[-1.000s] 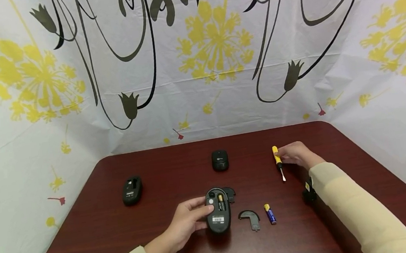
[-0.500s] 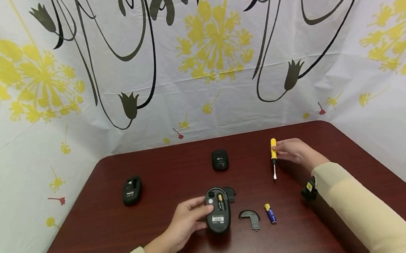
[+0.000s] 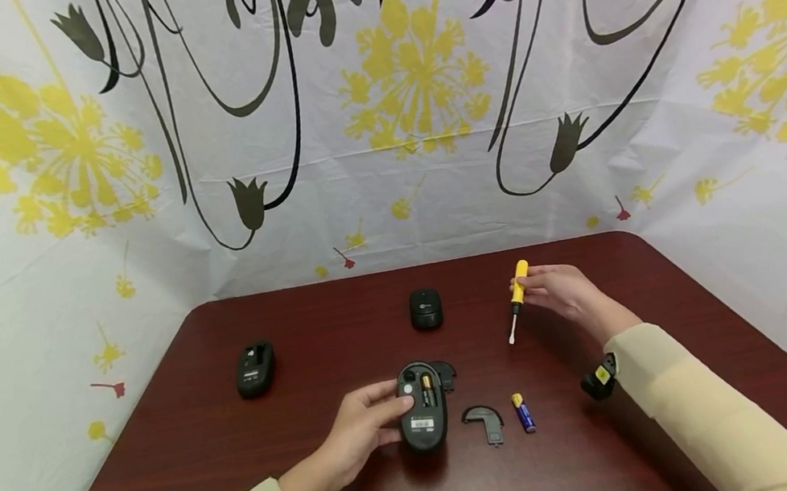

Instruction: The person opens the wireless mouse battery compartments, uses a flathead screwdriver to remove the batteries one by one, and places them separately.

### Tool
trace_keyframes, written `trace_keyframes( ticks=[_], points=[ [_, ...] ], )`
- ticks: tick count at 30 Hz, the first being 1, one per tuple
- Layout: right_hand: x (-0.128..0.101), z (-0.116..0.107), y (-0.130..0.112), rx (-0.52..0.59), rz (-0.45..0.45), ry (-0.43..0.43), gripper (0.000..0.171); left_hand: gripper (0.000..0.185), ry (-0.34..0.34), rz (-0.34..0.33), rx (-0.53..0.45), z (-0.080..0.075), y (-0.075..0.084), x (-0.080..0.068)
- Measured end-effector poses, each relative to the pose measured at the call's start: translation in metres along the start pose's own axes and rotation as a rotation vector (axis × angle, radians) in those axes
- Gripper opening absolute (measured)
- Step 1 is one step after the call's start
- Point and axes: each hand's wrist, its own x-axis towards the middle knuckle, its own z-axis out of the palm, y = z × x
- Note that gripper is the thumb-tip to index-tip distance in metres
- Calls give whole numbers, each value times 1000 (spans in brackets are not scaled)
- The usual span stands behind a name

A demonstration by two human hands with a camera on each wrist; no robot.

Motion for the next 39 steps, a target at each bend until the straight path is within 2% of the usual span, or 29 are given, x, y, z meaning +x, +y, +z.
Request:
trace_keyframes(
  ticks=[8, 15, 19, 25, 32, 39],
  points=[
    [-16, 27, -9, -54, -73, 2, 57, 52, 1, -3, -4, 0, 1, 0],
    [-36, 52, -15, -27, -127, -7, 54, 52, -6, -1, -4, 0, 0, 0],
    [-48, 66, -17, -25, -190, -20, 51, 52, -11, 0, -7, 0, 0, 1],
    [-64, 87, -16, -57, -326, -68, 45, 52, -18, -1, -4, 0, 0, 1],
    [-80, 109, -13, -80, -480, -107, 30, 51, -20, -3, -1, 1, 0, 2],
    [-91, 125, 0, -243, -733, -154, 22, 52, -29, -14, 0, 1, 1, 2]
  ],
)
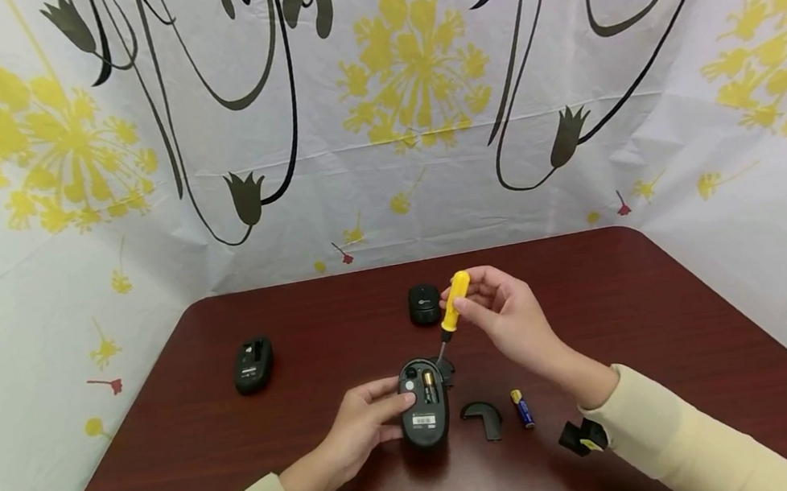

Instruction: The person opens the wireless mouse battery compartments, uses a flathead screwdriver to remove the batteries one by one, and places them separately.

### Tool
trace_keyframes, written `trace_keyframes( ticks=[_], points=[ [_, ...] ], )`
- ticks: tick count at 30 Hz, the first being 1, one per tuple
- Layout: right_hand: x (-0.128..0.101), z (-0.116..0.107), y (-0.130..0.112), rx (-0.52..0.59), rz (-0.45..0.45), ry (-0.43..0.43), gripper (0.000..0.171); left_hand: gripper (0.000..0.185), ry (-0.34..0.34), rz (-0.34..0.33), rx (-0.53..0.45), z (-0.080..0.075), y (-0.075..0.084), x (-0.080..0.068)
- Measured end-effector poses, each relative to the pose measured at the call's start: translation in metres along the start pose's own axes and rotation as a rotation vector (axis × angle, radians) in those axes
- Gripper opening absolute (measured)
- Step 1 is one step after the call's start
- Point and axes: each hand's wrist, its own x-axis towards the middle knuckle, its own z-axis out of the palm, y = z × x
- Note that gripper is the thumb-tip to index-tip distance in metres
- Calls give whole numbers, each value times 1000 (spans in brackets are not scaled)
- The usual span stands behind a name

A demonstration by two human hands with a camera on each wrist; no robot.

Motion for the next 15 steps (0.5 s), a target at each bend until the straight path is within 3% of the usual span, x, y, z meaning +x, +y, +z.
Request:
trace_keyframes(
  ticks=[5, 15],
  points=[
    [-5, 11, -1, -57, -130, -58, 19, 52, -7, -4, 4, 0, 1, -1],
    [-11, 20, 0, -113, -224, -137, 24, 51, -3, -3, 11, 0, 1, -1]
  ],
)
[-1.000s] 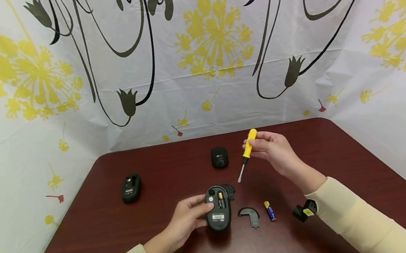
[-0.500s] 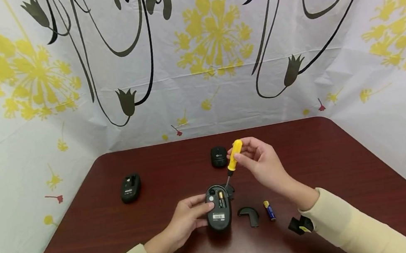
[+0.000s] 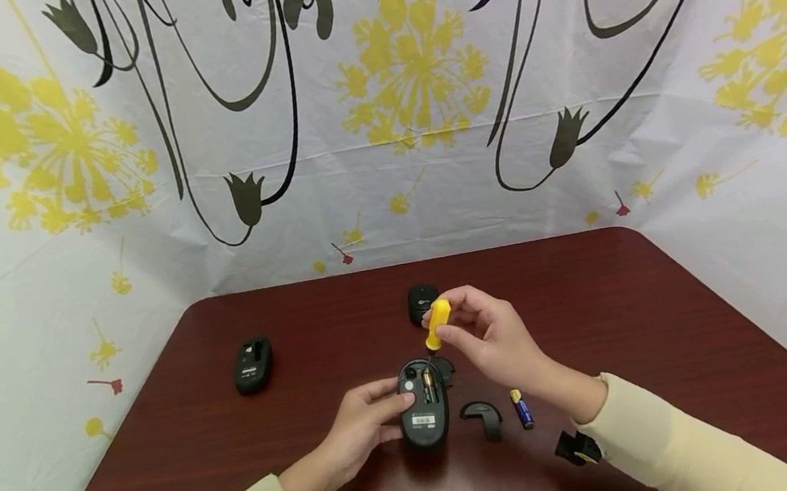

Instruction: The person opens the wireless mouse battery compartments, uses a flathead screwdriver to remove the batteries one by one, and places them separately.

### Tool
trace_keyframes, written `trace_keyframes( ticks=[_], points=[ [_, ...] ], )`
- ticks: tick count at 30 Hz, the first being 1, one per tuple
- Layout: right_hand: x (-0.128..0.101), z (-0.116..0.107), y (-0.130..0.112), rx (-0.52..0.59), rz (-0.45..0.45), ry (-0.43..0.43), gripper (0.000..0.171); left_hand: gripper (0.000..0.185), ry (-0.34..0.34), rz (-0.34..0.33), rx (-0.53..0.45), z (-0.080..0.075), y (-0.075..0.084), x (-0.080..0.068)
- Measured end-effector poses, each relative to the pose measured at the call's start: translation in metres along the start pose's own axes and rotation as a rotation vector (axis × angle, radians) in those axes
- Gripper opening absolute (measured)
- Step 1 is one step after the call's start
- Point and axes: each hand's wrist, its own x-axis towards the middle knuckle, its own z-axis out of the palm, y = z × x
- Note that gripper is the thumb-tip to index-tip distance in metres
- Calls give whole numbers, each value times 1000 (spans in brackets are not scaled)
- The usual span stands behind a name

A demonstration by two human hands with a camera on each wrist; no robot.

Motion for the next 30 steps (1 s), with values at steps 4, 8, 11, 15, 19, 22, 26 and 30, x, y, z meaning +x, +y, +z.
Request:
trace_keyframes(
  ticks=[4, 8, 11, 15, 19, 22, 26, 30],
  points=[
    [-1, 2, -1, -38, -44, -38, 26, 51, -4, -1, -1, -1, -1, 0],
    [-3, 6, -4, -91, -120, -82, 28, 50, -7, -2, -1, -1, -1, 0],
    [-4, 10, -5, -124, -178, -120, 29, 50, -7, 0, 0, -1, -1, 0],
    [-5, 13, -5, -190, -221, -160, 31, 49, 6, 5, 2, -2, -2, 0],
    [-4, 15, -3, -237, -217, -161, 29, 48, 21, 12, 12, -2, -2, 1],
    [-3, 16, -2, -231, -189, -141, 26, 48, 11, 11, 15, -1, -4, 1],
    [-1, 16, 0, -222, -129, -118, 20, 48, -8, 6, 16, -1, -5, 1],
    [1, 14, 1, -209, -55, -104, 18, 48, -7, 2, 32, 0, -6, 1]
  ],
)
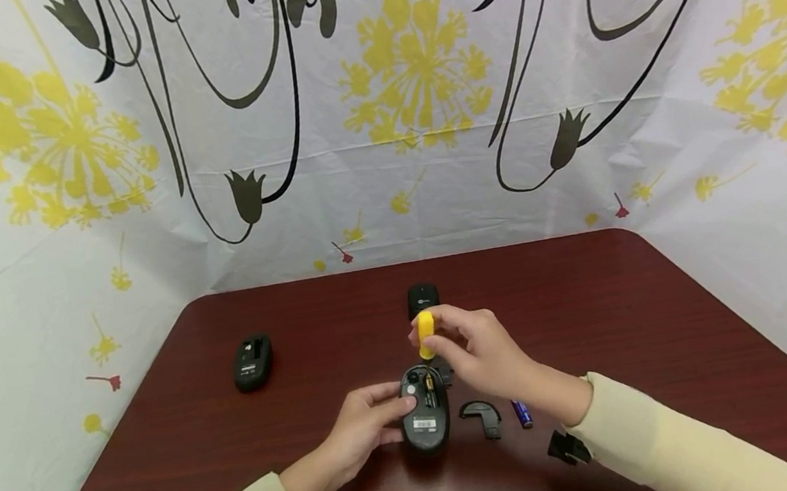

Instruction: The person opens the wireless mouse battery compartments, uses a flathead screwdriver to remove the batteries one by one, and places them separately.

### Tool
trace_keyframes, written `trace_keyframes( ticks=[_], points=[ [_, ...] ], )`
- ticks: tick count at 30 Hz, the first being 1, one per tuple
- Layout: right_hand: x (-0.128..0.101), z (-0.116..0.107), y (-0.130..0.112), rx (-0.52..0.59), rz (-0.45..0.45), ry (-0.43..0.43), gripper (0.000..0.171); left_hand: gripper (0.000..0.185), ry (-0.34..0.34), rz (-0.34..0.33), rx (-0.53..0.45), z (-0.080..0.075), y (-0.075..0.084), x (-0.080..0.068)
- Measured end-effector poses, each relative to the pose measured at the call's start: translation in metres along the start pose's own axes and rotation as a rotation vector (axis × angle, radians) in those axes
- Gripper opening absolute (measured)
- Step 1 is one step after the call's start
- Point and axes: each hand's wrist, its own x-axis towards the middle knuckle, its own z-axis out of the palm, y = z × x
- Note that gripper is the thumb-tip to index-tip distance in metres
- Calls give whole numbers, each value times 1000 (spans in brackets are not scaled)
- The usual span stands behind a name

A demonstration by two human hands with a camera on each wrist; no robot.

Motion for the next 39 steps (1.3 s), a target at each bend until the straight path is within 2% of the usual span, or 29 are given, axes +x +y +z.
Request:
trace_keyframes(
  ticks=[6, 15, 22, 27, 39],
  points=[
    [3, -5, 4, 44, 122, 22, 18, 50, -2, -8, 11, 1, 0, 1],
    [11, -14, 15, 192, 349, 32, 23, 53, -8, 7, 8, 1, -3, -1],
    [17, -20, 32, 359, 526, 59, 24, 52, -33, 26, 2, 3, -2, -2],
    [19, -22, 42, 382, 625, 64, 22, 50, -38, 28, 8, 4, -1, -2],
    [19, -22, 60, 472, 745, 27, 26, 51, -41, 28, 2, 5, -1, -2]
  ],
)
